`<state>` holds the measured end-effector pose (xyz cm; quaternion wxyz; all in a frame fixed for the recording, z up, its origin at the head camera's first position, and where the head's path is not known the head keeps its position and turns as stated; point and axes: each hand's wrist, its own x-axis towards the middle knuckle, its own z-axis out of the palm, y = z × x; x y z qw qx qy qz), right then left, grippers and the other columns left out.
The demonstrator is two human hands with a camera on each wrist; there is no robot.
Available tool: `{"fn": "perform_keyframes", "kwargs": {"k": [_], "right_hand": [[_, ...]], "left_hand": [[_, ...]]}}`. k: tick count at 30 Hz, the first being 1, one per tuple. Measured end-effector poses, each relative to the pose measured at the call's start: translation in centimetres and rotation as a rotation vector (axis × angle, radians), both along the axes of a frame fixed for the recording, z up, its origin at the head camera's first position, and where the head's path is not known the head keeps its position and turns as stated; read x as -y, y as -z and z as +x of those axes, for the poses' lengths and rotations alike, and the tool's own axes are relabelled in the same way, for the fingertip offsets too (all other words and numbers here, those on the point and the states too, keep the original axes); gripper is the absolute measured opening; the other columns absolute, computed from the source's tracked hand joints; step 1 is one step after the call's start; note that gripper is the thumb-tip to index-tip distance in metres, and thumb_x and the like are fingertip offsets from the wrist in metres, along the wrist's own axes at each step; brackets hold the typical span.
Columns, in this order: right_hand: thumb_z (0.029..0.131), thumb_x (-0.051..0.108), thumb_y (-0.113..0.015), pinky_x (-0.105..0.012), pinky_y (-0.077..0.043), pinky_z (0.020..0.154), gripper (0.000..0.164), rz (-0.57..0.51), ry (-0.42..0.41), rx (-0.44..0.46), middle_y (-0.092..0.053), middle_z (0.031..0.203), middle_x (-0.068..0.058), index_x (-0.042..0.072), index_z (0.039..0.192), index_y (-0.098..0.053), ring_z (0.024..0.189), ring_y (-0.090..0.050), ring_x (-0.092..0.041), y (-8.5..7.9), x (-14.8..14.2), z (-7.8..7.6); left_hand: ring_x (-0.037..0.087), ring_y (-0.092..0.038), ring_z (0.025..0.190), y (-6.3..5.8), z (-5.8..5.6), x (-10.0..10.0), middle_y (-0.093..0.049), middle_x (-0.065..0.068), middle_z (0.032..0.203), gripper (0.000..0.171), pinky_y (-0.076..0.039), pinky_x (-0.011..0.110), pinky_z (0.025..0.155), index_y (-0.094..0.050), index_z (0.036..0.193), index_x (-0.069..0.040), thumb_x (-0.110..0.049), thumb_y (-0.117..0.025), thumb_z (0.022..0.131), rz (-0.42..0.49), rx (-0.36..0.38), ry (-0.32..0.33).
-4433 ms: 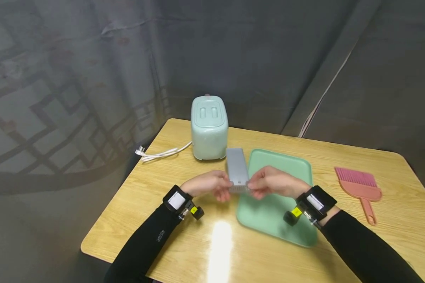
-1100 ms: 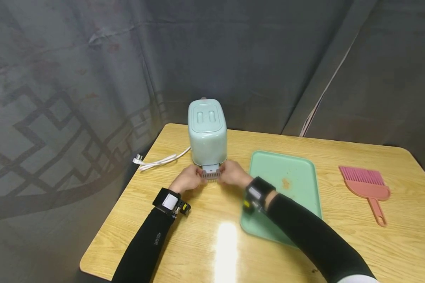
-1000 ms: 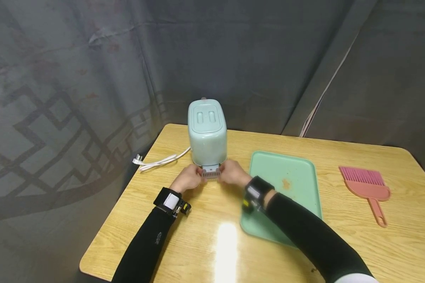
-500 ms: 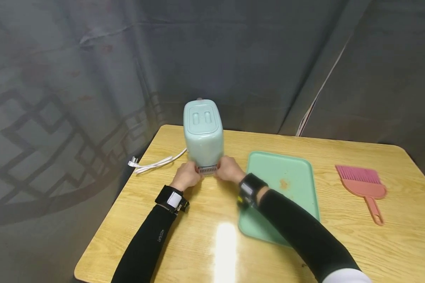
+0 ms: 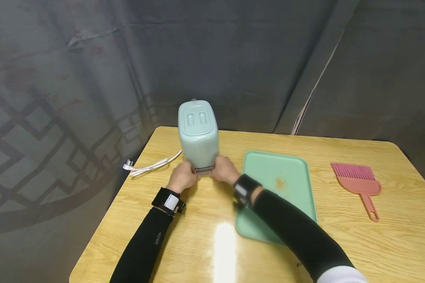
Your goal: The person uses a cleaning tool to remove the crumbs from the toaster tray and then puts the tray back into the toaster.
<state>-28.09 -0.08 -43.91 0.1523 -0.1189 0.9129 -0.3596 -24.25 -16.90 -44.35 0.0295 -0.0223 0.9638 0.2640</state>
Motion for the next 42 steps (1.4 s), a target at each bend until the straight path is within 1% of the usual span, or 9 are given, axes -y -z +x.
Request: {"fn": "perform_keyframes", "kwargs": {"k": [7,13,20,25,28,32,35,38,42], "right_hand": [[0.087,0.006,-0.079,-0.029,-0.054,0.052,0.022,-0.021,0.024,0.031,-0.070,0.081,-0.011,0.001,0.106,-0.068,0.060,-0.063,-0.021,0.0,-0.1,-0.2],[0.084,0.006,-0.080,-0.029,-0.055,0.054,0.022,0.008,0.017,0.006,-0.070,0.083,-0.011,0.003,0.102,-0.068,0.063,-0.064,-0.022,0.1,-0.4,-0.4],[0.079,0.020,-0.088,-0.033,-0.053,0.060,0.037,0.090,0.066,-0.105,-0.070,0.088,-0.011,0.004,0.104,-0.067,0.070,-0.065,-0.025,0.2,-0.8,-0.7],[0.077,0.025,-0.092,-0.042,-0.060,0.078,0.061,0.105,0.076,-0.137,-0.071,0.107,-0.019,0.000,0.122,-0.060,0.089,-0.069,-0.033,0.4,-0.9,-1.0],[0.076,0.021,-0.092,-0.049,-0.058,0.096,0.080,0.066,0.056,-0.165,-0.067,0.126,-0.024,0.001,0.141,-0.049,0.111,-0.068,-0.039,0.6,-1.0,-1.3],[0.073,0.011,-0.093,-0.054,-0.043,0.116,0.119,-0.024,0.015,-0.216,-0.048,0.156,-0.023,0.012,0.164,-0.016,0.140,-0.052,-0.041,0.8,-1.3,-1.8],[0.071,0.004,-0.093,-0.052,-0.031,0.125,0.140,-0.080,-0.022,-0.236,-0.023,0.171,-0.018,0.021,0.167,0.008,0.154,-0.034,-0.038,0.9,-1.6,-2.2],[0.071,-0.002,-0.092,-0.048,-0.024,0.128,0.148,-0.119,-0.057,-0.249,-0.006,0.175,-0.012,0.025,0.164,0.020,0.160,-0.021,-0.034,1.0,-1.7,-2.4],[0.072,-0.006,-0.090,-0.049,-0.030,0.126,0.149,-0.136,-0.080,-0.252,-0.016,0.173,-0.018,0.027,0.163,0.024,0.156,-0.031,-0.038,1.0,-1.7,-2.5]], "left_hand": [[0.015,-0.047,0.050,0.0,0.0,0.2,-0.052,0.001,0.059,0.036,-0.034,0.026,0.045,-0.055,0.062,-0.011,-0.015,-0.079,0.090,-0.009,-0.025,-0.005],[0.015,-0.046,0.050,-0.1,-0.1,0.2,-0.051,0.000,0.057,0.041,-0.033,0.026,0.046,-0.053,0.058,-0.012,-0.014,-0.080,0.089,-0.033,-0.034,-0.011],[0.022,-0.055,0.060,-0.2,0.0,0.2,-0.065,0.010,0.072,0.025,-0.037,0.031,0.050,-0.073,0.082,-0.002,-0.024,-0.083,0.089,-0.102,-0.088,-0.084],[0.028,-0.062,0.069,-0.1,0.0,0.5,-0.071,0.017,0.086,0.036,-0.047,0.038,0.055,-0.072,0.102,0.005,-0.026,-0.084,0.087,-0.100,-0.091,-0.097],[0.037,-0.070,0.091,0.0,-0.1,1.0,-0.072,0.024,0.107,0.052,-0.057,0.047,0.075,-0.064,0.120,0.007,-0.023,-0.086,0.084,-0.045,-0.098,-0.094],[0.047,-0.053,0.135,0.1,-0.7,1.7,-0.051,0.031,0.147,0.109,-0.046,0.056,0.112,-0.022,0.159,0.003,-0.018,-0.092,0.078,0.063,-0.111,-0.072],[0.046,-0.030,0.153,0.3,-1.1,2.1,-0.025,0.028,0.166,0.143,-0.029,0.056,0.125,0.014,0.165,-0.012,-0.015,-0.096,0.074,0.168,-0.125,-0.036],[0.040,-0.014,0.160,0.4,-1.5,2.2,-0.003,0.020,0.174,0.150,-0.022,0.054,0.128,0.023,0.163,-0.019,-0.011,-0.096,0.072,0.253,-0.194,0.014],[0.041,-0.012,0.160,0.2,-1.7,2.3,0.011,0.018,0.174,0.146,-0.025,0.055,0.127,0.020,0.164,-0.018,-0.009,-0.094,0.074,0.252,-0.337,0.084]]}}
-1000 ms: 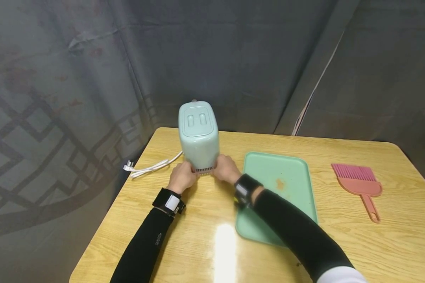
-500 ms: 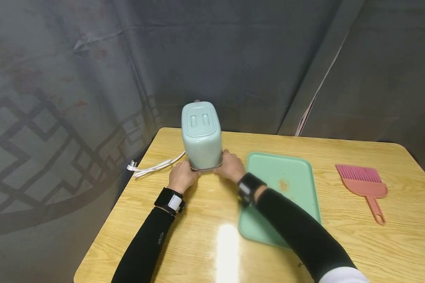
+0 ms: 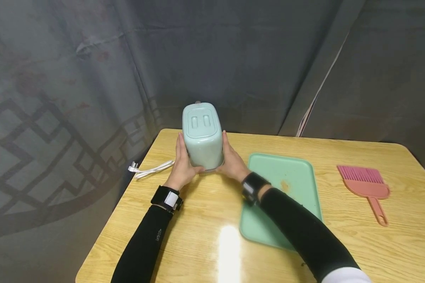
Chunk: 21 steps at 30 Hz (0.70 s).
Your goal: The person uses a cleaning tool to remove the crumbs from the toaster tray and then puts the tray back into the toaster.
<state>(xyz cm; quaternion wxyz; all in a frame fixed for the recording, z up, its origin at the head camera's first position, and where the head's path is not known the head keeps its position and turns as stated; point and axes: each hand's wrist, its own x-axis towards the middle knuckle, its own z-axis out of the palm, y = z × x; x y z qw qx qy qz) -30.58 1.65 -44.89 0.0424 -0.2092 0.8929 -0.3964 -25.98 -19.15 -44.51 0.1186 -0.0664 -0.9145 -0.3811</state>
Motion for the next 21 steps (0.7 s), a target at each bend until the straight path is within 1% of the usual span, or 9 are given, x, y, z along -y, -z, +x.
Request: {"fn": "perform_keyframes", "kwargs": {"k": [1,3,5,7,9,11,16,21], "right_hand": [[0.073,-0.006,-0.089,-0.050,-0.033,0.125,0.149,0.002,-0.004,0.008,-0.022,0.171,-0.021,0.027,0.162,0.024,0.153,-0.036,-0.040,0.0,0.0,0.1],[0.073,-0.004,-0.090,-0.051,-0.038,0.122,0.148,0.016,-0.005,0.023,-0.035,0.164,-0.027,0.026,0.163,0.024,0.145,-0.046,-0.043,0.2,0.1,0.2],[0.074,-0.001,-0.091,-0.051,-0.042,0.118,0.147,0.033,0.000,0.045,-0.047,0.155,-0.031,0.024,0.163,0.024,0.138,-0.053,-0.045,0.5,0.2,0.3],[0.075,0.002,-0.091,-0.051,-0.045,0.115,0.146,0.047,0.010,0.061,-0.053,0.147,-0.033,0.024,0.163,0.023,0.132,-0.058,-0.045,0.8,0.2,0.3],[0.075,0.003,-0.092,-0.052,-0.047,0.113,0.145,0.059,0.021,0.066,-0.057,0.143,-0.033,0.023,0.164,0.021,0.129,-0.060,-0.046,0.9,0.3,0.3],[0.075,0.004,-0.092,-0.052,-0.048,0.112,0.143,0.060,0.028,0.068,-0.058,0.141,-0.033,0.021,0.165,0.018,0.127,-0.062,-0.046,0.9,0.3,0.2],[0.073,0.006,-0.093,-0.053,-0.048,0.111,0.138,0.065,0.041,0.055,-0.060,0.138,-0.033,0.016,0.166,0.009,0.125,-0.062,-0.047,0.8,0.6,-0.1],[0.072,0.005,-0.094,-0.054,-0.048,0.112,0.134,0.062,0.055,0.073,-0.061,0.138,-0.032,0.017,0.165,0.001,0.126,-0.062,-0.047,0.9,0.9,-0.1]], "left_hand": [[0.043,-0.016,0.159,-0.1,0.0,0.0,0.012,0.019,0.173,0.144,-0.028,0.056,0.125,0.018,0.164,-0.018,-0.010,-0.094,0.075,-0.021,-0.032,0.002],[0.049,-0.029,0.153,-0.3,0.2,0.1,0.010,0.021,0.173,0.138,-0.036,0.058,0.121,0.014,0.165,-0.022,-0.013,-0.093,0.078,-0.064,-0.073,0.003],[0.052,-0.037,0.148,-0.6,0.3,0.3,0.006,0.023,0.173,0.130,-0.041,0.060,0.116,0.008,0.166,-0.026,-0.019,-0.091,0.081,-0.092,-0.088,0.013],[0.052,-0.042,0.144,-0.8,0.4,0.5,0.003,0.020,0.174,0.120,-0.044,0.062,0.113,0.002,0.166,-0.031,-0.025,-0.088,0.086,-0.100,-0.080,0.019],[0.052,-0.042,0.144,-1.1,0.3,0.6,0.001,0.020,0.174,0.112,-0.043,0.064,0.113,-0.002,0.165,-0.033,-0.029,-0.084,0.089,-0.094,-0.081,0.032],[0.053,-0.044,0.143,-1.2,0.3,0.6,0.001,0.021,0.174,0.109,-0.043,0.065,0.112,-0.003,0.165,-0.032,-0.029,-0.083,0.091,-0.093,-0.088,0.034],[0.054,-0.052,0.134,-1.0,0.1,0.4,0.000,0.020,0.174,0.109,-0.047,0.065,0.108,-0.003,0.165,-0.032,-0.028,-0.083,0.090,-0.093,-0.109,0.024],[0.053,-0.054,0.133,-0.7,0.2,0.4,-0.001,0.018,0.174,0.110,-0.048,0.064,0.107,-0.004,0.165,-0.034,-0.026,-0.084,0.089,-0.088,-0.098,0.008]]}}
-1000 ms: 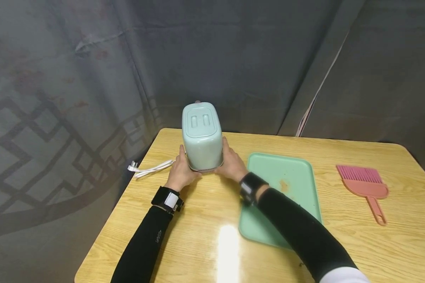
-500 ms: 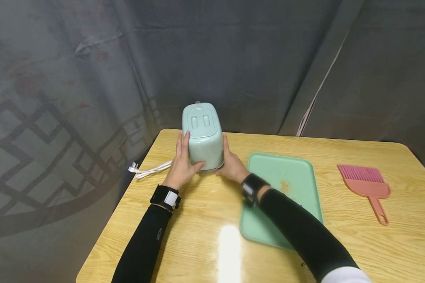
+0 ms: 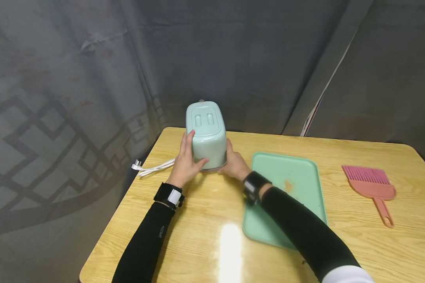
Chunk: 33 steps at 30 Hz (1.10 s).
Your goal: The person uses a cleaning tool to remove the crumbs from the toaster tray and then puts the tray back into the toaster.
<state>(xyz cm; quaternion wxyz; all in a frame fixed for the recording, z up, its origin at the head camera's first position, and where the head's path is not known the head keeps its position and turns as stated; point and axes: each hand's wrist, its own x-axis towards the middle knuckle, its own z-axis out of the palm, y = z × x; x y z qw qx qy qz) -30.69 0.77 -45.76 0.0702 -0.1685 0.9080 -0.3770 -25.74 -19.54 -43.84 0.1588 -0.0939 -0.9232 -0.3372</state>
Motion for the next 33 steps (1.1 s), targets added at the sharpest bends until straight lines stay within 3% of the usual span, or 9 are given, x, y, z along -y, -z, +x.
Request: {"fn": "perform_keyframes", "kwargs": {"k": [10,13,17,20,27,33], "right_hand": [[0.072,0.004,-0.092,-0.054,-0.047,0.112,0.120,-0.011,0.047,0.017,-0.061,0.138,-0.031,0.013,0.162,-0.013,0.128,-0.061,-0.045,-0.1,-0.1,-0.2],[0.073,0.004,-0.092,-0.054,-0.046,0.114,0.122,-0.017,0.033,0.039,-0.059,0.141,-0.032,0.013,0.163,-0.011,0.131,-0.059,-0.045,-0.2,-0.2,0.0],[0.074,0.004,-0.091,-0.053,-0.044,0.116,0.122,-0.027,0.014,0.051,-0.057,0.143,-0.032,0.013,0.164,-0.009,0.133,-0.057,-0.045,-0.2,-0.1,0.3],[0.073,0.003,-0.092,-0.053,-0.044,0.116,0.121,-0.036,0.011,0.037,-0.056,0.144,-0.032,0.012,0.163,-0.010,0.133,-0.057,-0.044,-0.4,-0.1,0.3],[0.075,0.004,-0.091,-0.053,-0.043,0.117,0.120,-0.037,0.005,0.048,-0.055,0.147,-0.031,0.014,0.163,-0.011,0.136,-0.056,-0.044,-0.7,0.0,0.4],[0.075,0.005,-0.091,-0.053,-0.044,0.116,0.117,-0.013,0.022,0.051,-0.057,0.144,-0.030,0.013,0.162,-0.015,0.133,-0.057,-0.044,-0.9,-0.3,0.4]], "left_hand": [[0.053,-0.057,0.128,0.1,-0.1,-0.4,-0.002,0.019,0.174,0.115,-0.051,0.063,0.103,-0.003,0.166,-0.031,-0.018,-0.086,0.087,-0.006,-0.014,0.015],[0.046,-0.047,0.143,0.6,0.1,0.1,-0.001,0.015,0.175,0.128,-0.045,0.057,0.114,0.006,0.167,-0.027,-0.008,-0.088,0.083,0.002,0.011,0.029],[0.036,-0.021,0.159,1.2,0.5,0.6,0.000,0.013,0.176,0.146,-0.027,0.051,0.127,0.022,0.163,-0.021,0.002,-0.091,0.074,0.040,0.090,0.058],[0.034,-0.018,0.160,1.3,0.5,0.6,0.000,0.014,0.176,0.151,-0.023,0.051,0.129,0.027,0.161,-0.021,0.003,-0.092,0.073,0.061,0.122,0.063],[0.038,-0.026,0.157,1.3,0.5,-0.1,-0.005,0.017,0.175,0.145,-0.031,0.051,0.126,0.029,0.160,-0.013,0.010,-0.087,0.075,0.058,0.163,0.018],[0.044,-0.046,0.143,1.2,0.5,-1.1,-0.024,0.029,0.168,0.140,-0.043,0.052,0.117,0.028,0.159,-0.010,0.012,-0.082,0.076,0.022,0.173,-0.045]]}}
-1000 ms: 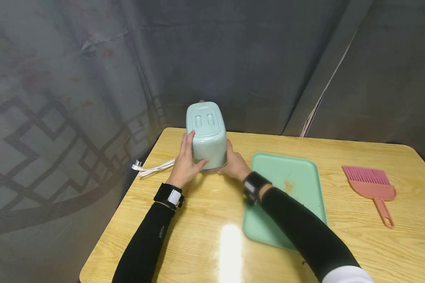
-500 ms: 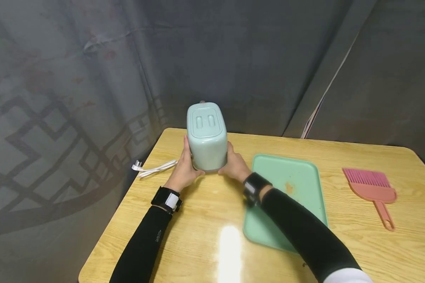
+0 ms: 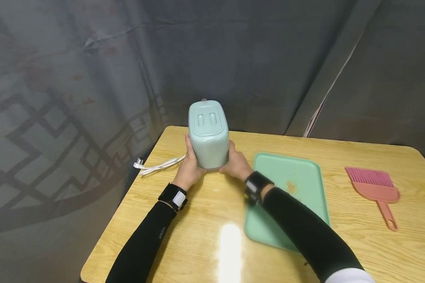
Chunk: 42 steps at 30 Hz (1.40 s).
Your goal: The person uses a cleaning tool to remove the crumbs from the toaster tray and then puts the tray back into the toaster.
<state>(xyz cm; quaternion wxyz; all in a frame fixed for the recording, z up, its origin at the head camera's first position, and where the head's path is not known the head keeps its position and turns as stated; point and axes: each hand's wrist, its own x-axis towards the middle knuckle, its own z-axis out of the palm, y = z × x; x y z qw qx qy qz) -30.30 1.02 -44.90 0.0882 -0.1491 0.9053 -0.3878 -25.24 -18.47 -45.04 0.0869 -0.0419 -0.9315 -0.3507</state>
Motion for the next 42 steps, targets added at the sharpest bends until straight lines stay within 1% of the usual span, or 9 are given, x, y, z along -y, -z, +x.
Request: {"fn": "perform_keyframes", "kwargs": {"k": [2,5,8,11,14,18,23,33,42], "right_hand": [[0.075,0.005,-0.091,-0.053,-0.045,0.115,0.115,0.009,0.004,-0.006,-0.058,0.142,-0.030,0.013,0.161,-0.016,0.132,-0.058,-0.044,0.0,-0.1,-0.1],[0.075,0.006,-0.091,-0.053,-0.045,0.115,0.115,0.021,0.007,-0.006,-0.058,0.143,-0.030,0.012,0.161,-0.016,0.132,-0.058,-0.044,0.0,-0.2,-0.1],[0.075,0.007,-0.091,-0.053,-0.044,0.116,0.115,0.023,0.005,-0.002,-0.058,0.144,-0.030,0.012,0.162,-0.015,0.133,-0.058,-0.044,0.1,-0.2,-0.2],[0.075,0.007,-0.092,-0.053,-0.044,0.116,0.116,0.024,0.004,-0.003,-0.058,0.143,-0.030,0.012,0.162,-0.015,0.133,-0.058,-0.044,0.2,-0.1,-0.3],[0.074,0.005,-0.092,-0.053,-0.045,0.115,0.117,0.023,0.013,-0.007,-0.059,0.142,-0.030,0.012,0.162,-0.016,0.131,-0.059,-0.044,0.3,0.0,-0.2],[0.074,0.005,-0.091,-0.053,-0.047,0.113,0.114,0.029,0.038,-0.004,-0.060,0.139,-0.031,0.011,0.161,-0.018,0.129,-0.060,-0.044,0.4,0.1,0.1],[0.077,0.006,-0.089,-0.053,-0.047,0.113,0.108,0.040,0.062,-0.004,-0.061,0.138,-0.031,0.008,0.160,-0.020,0.129,-0.060,-0.044,0.2,0.2,0.3],[0.076,0.004,-0.089,-0.053,-0.046,0.115,0.110,0.023,0.054,0.011,-0.060,0.140,-0.030,0.008,0.160,-0.020,0.131,-0.059,-0.043,0.5,0.4,-0.1],[0.077,0.001,-0.087,-0.055,-0.041,0.118,0.107,-0.016,0.052,0.030,-0.056,0.145,-0.030,0.007,0.160,-0.020,0.136,-0.055,-0.045,0.9,0.2,-1.0]], "left_hand": [[0.047,-0.053,0.136,-0.1,0.0,-0.3,-0.033,0.033,0.162,0.139,-0.045,0.053,0.114,0.026,0.160,-0.008,0.011,-0.083,0.076,-0.014,0.002,-0.019],[0.048,-0.059,0.129,-0.3,0.1,-0.7,-0.045,0.036,0.153,0.137,-0.046,0.053,0.113,0.020,0.161,-0.004,0.007,-0.086,0.076,-0.036,0.037,-0.058],[0.047,-0.060,0.128,-0.5,0.0,-0.8,-0.052,0.036,0.146,0.126,-0.046,0.052,0.114,0.004,0.162,0.002,0.005,-0.088,0.075,-0.054,0.068,-0.089],[0.046,-0.061,0.127,-0.5,-0.1,-0.9,-0.057,0.035,0.140,0.109,-0.048,0.050,0.112,-0.018,0.156,0.004,0.003,-0.089,0.074,-0.066,0.079,-0.114],[0.045,-0.065,0.121,-0.6,-0.2,-1.1,-0.063,0.034,0.131,0.097,-0.052,0.050,0.107,-0.029,0.148,0.005,0.000,-0.091,0.073,-0.095,0.079,-0.134],[0.045,-0.069,0.113,-0.6,-0.1,-1.4,-0.067,0.034,0.123,0.092,-0.055,0.049,0.100,-0.033,0.144,0.008,-0.001,-0.091,0.073,-0.138,0.070,-0.150],[0.044,-0.069,0.111,-0.6,-0.2,-1.6,-0.068,0.033,0.121,0.083,-0.056,0.049,0.098,-0.037,0.140,0.008,0.000,-0.088,0.076,-0.146,0.067,-0.165],[0.043,-0.067,0.117,-0.2,-0.4,-1.6,-0.066,0.033,0.126,0.086,-0.054,0.048,0.103,-0.035,0.145,0.008,0.000,-0.088,0.077,-0.126,0.092,-0.182],[0.043,-0.066,0.119,0.5,-1.3,-1.4,-0.064,0.032,0.130,0.086,-0.053,0.049,0.104,-0.034,0.145,0.006,-0.001,-0.088,0.078,-0.108,0.074,-0.147]]}}
